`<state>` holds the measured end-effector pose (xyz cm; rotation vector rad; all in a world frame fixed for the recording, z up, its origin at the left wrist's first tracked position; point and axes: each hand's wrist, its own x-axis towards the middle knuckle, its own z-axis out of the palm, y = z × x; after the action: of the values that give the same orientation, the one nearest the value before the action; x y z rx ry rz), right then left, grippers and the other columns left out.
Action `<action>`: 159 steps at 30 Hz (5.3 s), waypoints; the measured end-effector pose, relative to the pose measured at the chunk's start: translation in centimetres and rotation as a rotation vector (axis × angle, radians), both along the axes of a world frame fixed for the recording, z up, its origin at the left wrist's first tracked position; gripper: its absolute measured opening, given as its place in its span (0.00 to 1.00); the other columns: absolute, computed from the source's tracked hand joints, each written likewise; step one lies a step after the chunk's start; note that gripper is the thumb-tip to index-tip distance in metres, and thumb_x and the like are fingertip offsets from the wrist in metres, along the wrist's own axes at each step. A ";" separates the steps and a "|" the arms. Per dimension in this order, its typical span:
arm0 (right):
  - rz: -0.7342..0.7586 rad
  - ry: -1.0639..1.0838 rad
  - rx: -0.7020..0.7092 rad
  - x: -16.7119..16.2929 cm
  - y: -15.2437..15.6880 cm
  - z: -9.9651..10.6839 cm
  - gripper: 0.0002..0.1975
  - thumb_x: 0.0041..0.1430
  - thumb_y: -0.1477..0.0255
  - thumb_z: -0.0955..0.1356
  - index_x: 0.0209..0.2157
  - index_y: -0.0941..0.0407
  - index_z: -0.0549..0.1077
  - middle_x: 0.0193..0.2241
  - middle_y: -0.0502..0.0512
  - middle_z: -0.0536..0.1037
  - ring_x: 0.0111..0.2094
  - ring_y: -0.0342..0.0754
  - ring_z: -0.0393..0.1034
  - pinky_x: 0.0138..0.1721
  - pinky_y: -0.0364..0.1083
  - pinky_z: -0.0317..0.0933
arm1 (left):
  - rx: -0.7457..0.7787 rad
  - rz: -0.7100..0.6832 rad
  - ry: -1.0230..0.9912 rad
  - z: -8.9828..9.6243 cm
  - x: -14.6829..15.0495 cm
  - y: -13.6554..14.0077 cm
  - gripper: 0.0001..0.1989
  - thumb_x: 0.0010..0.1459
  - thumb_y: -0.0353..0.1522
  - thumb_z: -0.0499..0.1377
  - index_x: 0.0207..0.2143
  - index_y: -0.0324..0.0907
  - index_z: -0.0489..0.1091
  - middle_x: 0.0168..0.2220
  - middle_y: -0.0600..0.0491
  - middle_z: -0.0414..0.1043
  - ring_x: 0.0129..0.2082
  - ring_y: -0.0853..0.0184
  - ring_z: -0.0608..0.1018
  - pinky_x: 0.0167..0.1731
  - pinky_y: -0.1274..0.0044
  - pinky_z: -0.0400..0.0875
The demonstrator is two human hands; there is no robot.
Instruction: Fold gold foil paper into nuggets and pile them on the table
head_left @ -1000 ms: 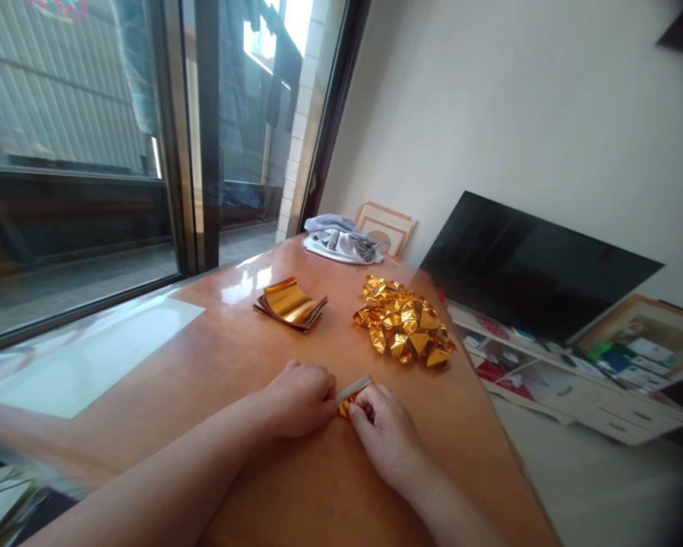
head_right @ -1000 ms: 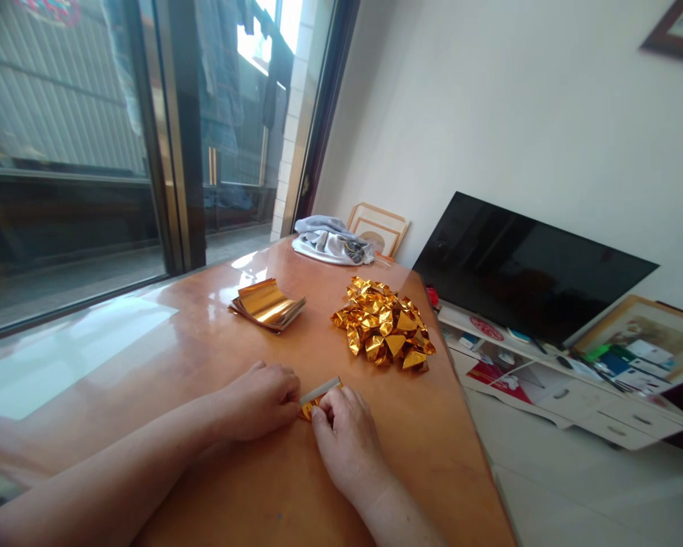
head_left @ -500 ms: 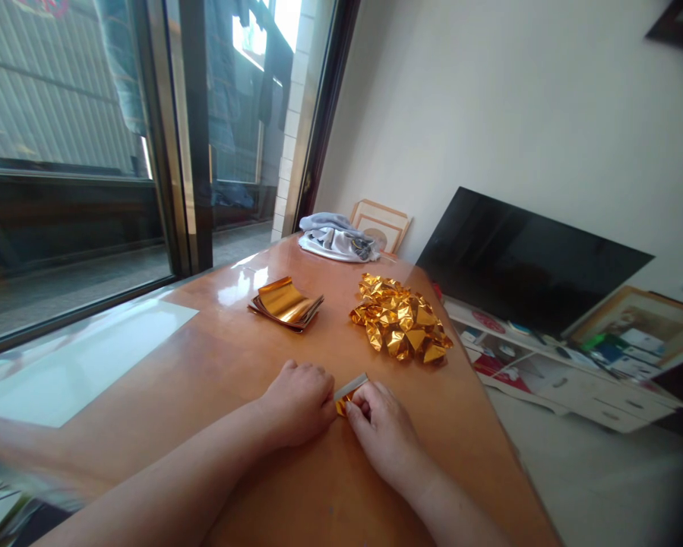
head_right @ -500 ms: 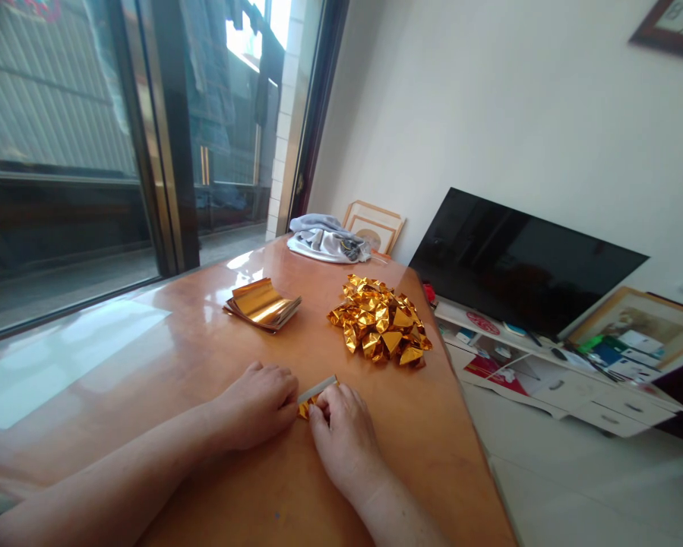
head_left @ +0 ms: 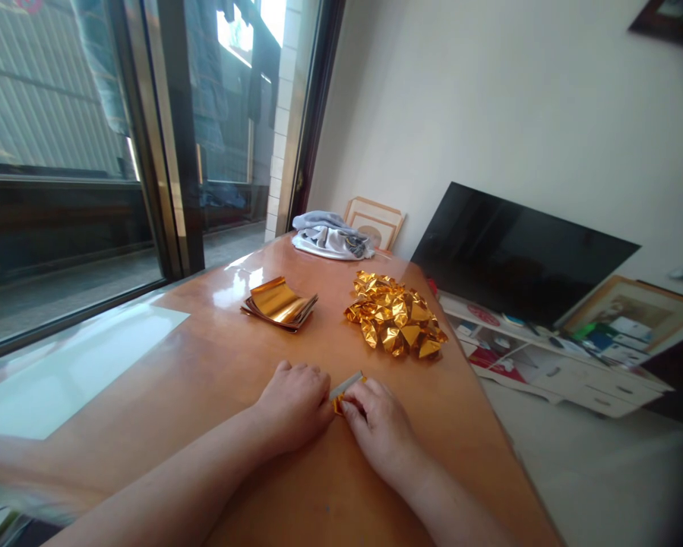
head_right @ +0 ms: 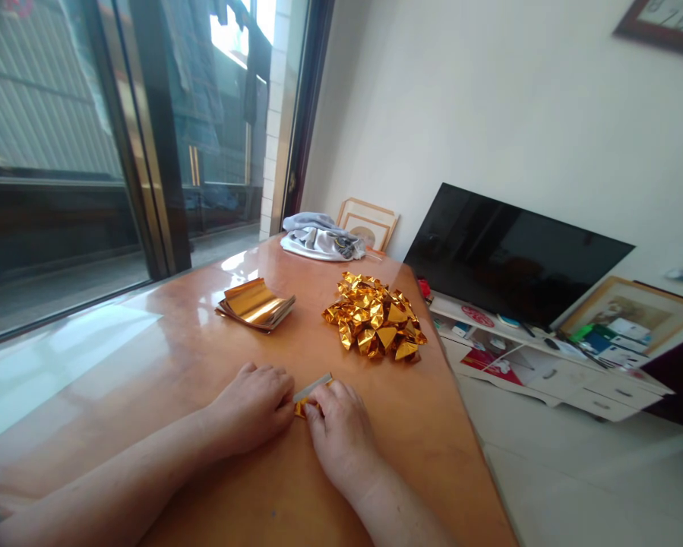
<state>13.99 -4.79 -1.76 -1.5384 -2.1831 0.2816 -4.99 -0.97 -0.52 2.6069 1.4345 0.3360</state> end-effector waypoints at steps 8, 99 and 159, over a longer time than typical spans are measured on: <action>0.043 -0.080 0.007 0.3 -0.4 0.5 0.05 0.66 0.74 0.65 0.39 0.52 0.73 0.36 0.53 0.71 0.41 0.50 0.66 0.42 0.46 0.58 | -0.066 -0.079 -0.132 0.2 -0.6 0.1 0.07 0.59 0.34 0.55 0.40 0.49 0.70 0.36 0.55 0.78 0.38 0.60 0.77 0.40 0.68 0.58; 0.118 -0.474 -0.019 2.1 -4.4 3.5 0.19 0.68 0.73 0.63 0.57 0.47 0.73 0.44 0.56 0.75 0.47 0.51 0.65 0.50 0.50 0.54 | -0.103 0.126 -0.147 -0.5 -0.7 1.6 0.31 0.47 0.49 0.63 0.52 0.48 0.64 0.57 0.44 0.66 0.58 0.47 0.66 0.51 0.58 0.59; -0.219 0.731 -0.374 4.1 1.8 0.2 0.07 0.52 0.73 0.70 0.32 0.55 0.67 0.22 0.42 0.66 0.24 0.40 0.59 0.25 0.40 0.52 | 0.027 -0.350 -0.164 0.9 0.7 0.3 0.11 0.63 0.29 0.54 0.39 0.50 0.75 0.41 0.53 0.71 0.44 0.62 0.72 0.43 0.71 0.63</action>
<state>18.14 -3.02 -1.55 -1.5133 -1.4279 1.0407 -4.32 -0.68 0.42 2.7106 0.9073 0.5093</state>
